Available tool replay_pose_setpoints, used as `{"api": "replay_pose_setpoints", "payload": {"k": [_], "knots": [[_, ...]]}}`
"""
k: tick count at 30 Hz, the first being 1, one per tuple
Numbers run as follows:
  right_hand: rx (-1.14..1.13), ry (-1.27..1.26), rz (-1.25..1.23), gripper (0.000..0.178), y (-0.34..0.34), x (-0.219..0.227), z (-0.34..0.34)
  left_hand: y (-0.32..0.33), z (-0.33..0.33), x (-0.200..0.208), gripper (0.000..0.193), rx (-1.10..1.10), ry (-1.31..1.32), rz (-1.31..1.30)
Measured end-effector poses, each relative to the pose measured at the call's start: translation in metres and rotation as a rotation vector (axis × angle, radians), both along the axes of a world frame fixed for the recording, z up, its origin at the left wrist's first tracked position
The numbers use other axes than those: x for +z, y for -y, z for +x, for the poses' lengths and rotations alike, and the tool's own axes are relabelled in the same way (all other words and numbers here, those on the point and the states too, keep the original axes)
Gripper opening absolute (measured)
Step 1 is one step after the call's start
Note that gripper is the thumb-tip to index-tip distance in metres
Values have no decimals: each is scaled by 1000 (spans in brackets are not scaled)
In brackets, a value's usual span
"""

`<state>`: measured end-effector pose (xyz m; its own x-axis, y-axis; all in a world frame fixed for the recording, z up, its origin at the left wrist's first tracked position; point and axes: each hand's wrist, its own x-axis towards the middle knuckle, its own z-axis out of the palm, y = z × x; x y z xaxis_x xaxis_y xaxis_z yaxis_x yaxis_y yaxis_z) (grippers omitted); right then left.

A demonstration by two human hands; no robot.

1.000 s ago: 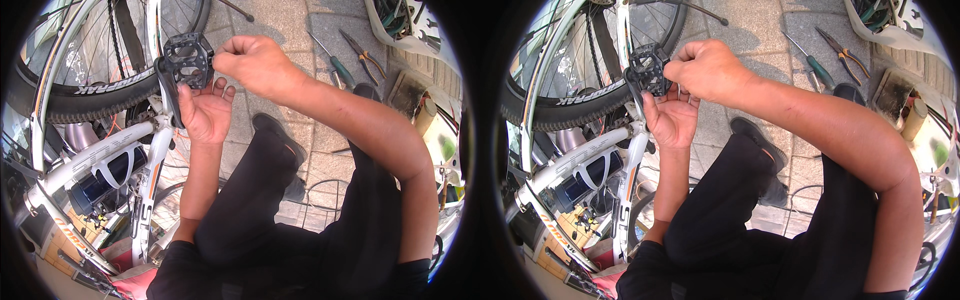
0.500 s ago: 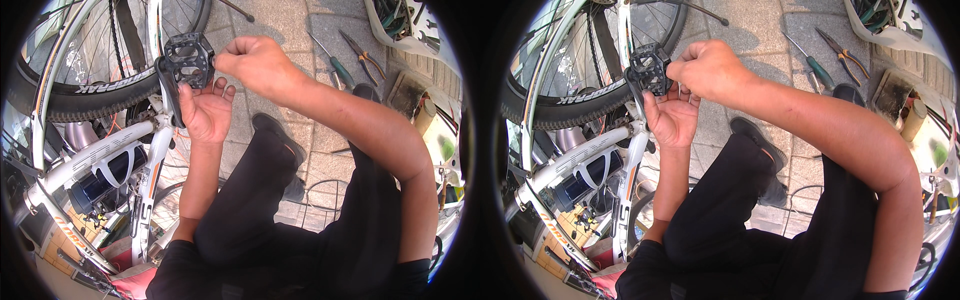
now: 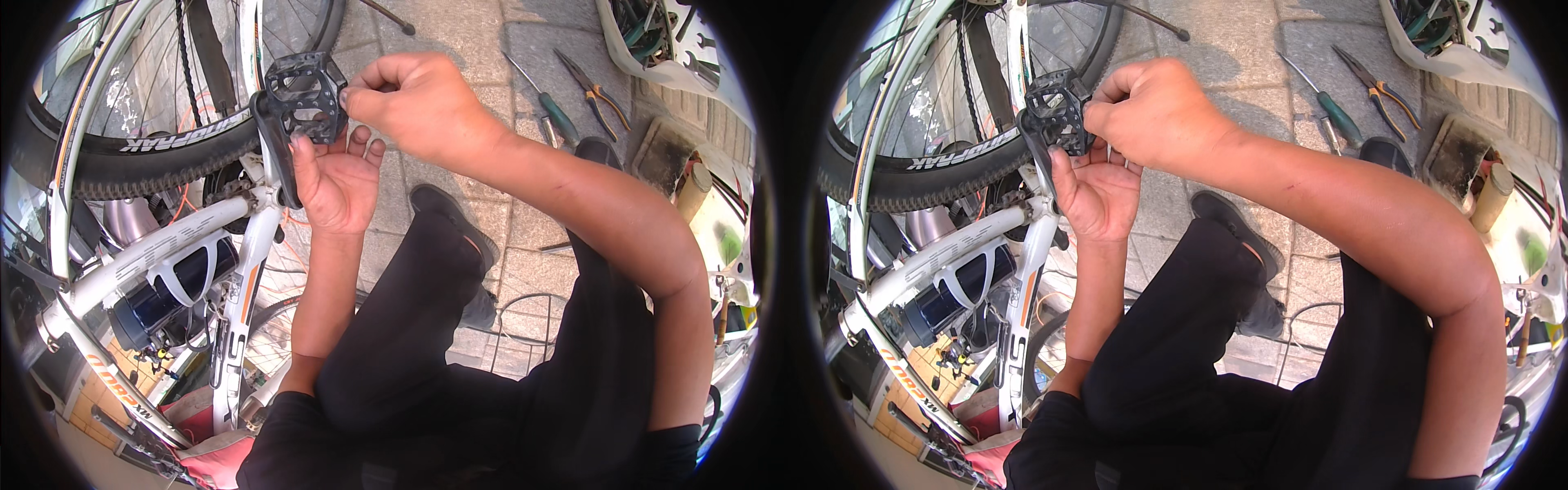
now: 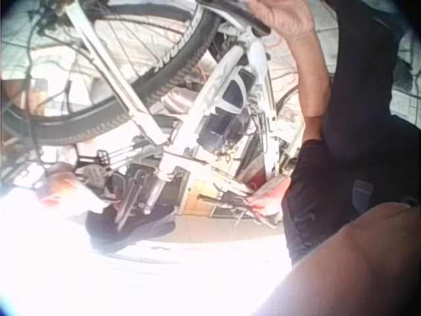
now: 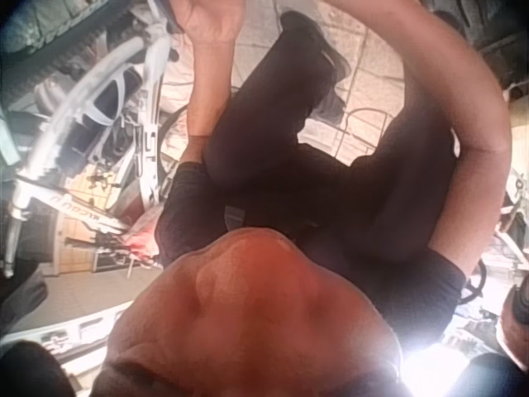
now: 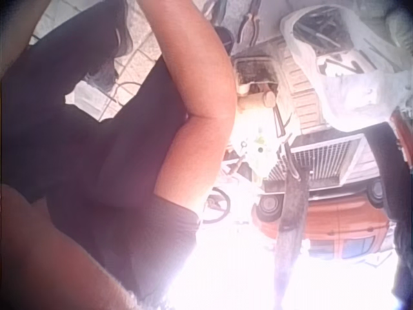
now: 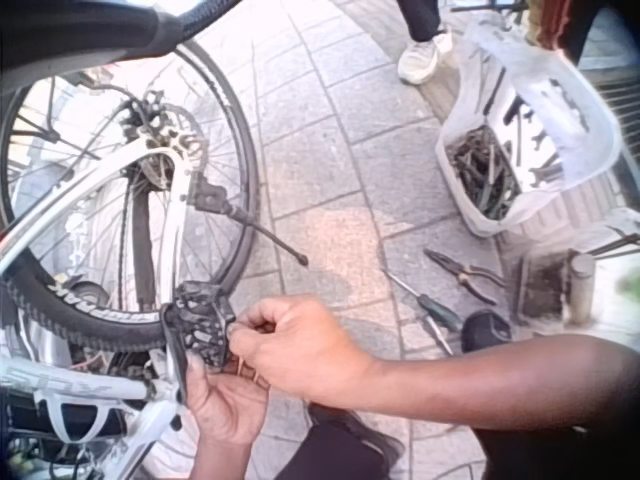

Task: The person is repairing a bicycle pedal. They use a screwdriver to adjust screws on the pedal and a T-wrench to tighten the pedal onto the crank arm.

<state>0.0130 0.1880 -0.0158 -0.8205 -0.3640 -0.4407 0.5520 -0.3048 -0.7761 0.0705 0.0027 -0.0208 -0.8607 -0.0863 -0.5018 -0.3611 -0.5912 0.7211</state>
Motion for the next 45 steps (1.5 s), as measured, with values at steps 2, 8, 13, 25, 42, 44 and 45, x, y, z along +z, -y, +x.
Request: {"api": "replay_pose_setpoints", "payload": {"k": [2, 8, 13, 25, 42, 44, 45], "knots": [[12, -13, -15, 23, -1, 0, 0, -1, 0, 1, 54, -8, -8, -12], [27, -90, -12, 23, -5, -10, 4, 2, 2, -2, 52, -21, -18, 5], [46, -147, 289, 28, -27, -35, 18, 8, 1, -4, 46, -21, -7, 61], [299, -237, 1266, 34, -157, -148, 93, 11, -3, -8, 40, -47, -26, 126], [282, -422, 1332, 37, -152, -146, 83, 2, -7, -7, 56, 2, 29, 100], [144, -430, 1120, 34, -150, -121, 75, 2, -9, -2, 61, 14, 26, 72], [113, -428, 1031, 33, -151, -101, 70, 4, -10, -2, 63, 9, 18, 70]]}}
